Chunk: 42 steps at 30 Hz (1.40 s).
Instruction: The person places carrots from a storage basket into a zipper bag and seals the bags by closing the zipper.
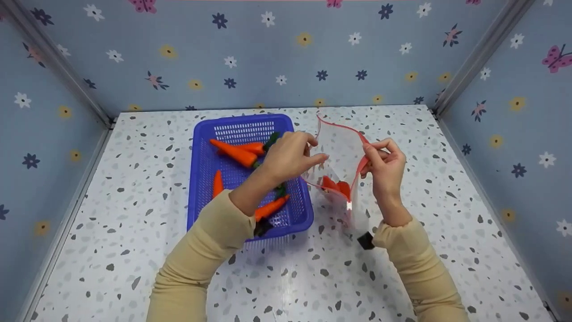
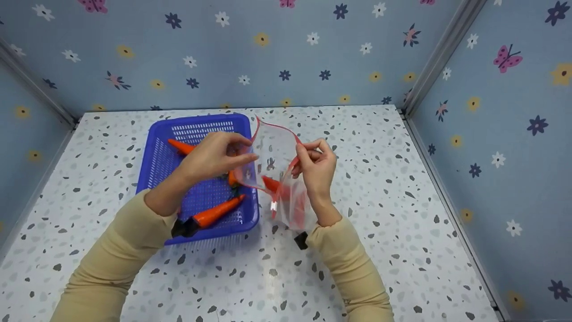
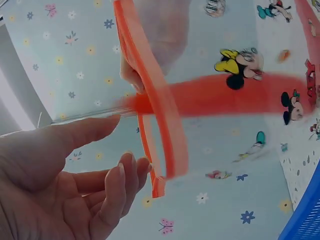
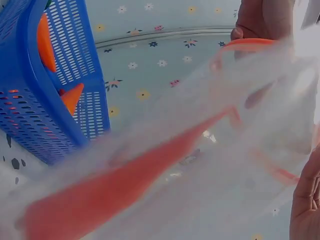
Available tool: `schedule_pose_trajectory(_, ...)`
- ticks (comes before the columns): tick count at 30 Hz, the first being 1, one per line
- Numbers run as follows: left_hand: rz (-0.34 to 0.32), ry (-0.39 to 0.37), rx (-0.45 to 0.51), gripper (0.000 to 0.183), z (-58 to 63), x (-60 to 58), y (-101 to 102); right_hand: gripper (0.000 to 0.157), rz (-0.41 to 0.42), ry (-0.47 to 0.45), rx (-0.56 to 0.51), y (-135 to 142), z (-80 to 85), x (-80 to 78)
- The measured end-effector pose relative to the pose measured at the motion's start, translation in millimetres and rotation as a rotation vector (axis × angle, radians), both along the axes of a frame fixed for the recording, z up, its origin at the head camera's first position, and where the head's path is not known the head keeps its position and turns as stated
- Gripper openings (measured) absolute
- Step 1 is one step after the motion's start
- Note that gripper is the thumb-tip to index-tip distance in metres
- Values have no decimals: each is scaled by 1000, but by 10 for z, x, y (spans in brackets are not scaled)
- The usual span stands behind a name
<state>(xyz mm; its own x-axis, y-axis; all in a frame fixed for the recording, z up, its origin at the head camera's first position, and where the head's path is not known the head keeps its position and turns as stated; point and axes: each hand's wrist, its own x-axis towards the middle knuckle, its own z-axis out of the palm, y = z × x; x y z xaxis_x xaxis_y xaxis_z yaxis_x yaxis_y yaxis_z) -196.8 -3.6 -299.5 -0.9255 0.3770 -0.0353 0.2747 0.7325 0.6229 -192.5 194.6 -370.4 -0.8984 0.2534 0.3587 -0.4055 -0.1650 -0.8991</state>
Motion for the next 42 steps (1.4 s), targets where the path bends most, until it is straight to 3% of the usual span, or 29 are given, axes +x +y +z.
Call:
schedule_pose_trajectory(7,56,65,125,32,-116,-44,-133,9,-33,22,20,18,7,1)
schedule_pose_trajectory(15,161,80,243,27,-354,-220,-366,7,-25,63,-17,42,5,6)
schedule_pose_trajectory(28,383,-52,378,30,-714,-559,-707,13,-20,85,-44,56,-29,7)
schedule_pose_trajectory(36,522,-127,339,41,-944,-713,-800,13,-20,68,-34,59,-36,13)
schedule_pose_trajectory(38,557,-156,331,43,-1015,-764,-825,11,-17,70,-42,56,-41,11)
schedule_pose_trajectory(41,602,-204,338,47,-1230,-904,-894,8,-20,73,-33,53,-49,8)
schedule_pose_trajectory(42,614,-186,329,49,-1397,-1010,-936,8,-16,76,-36,52,-52,6)
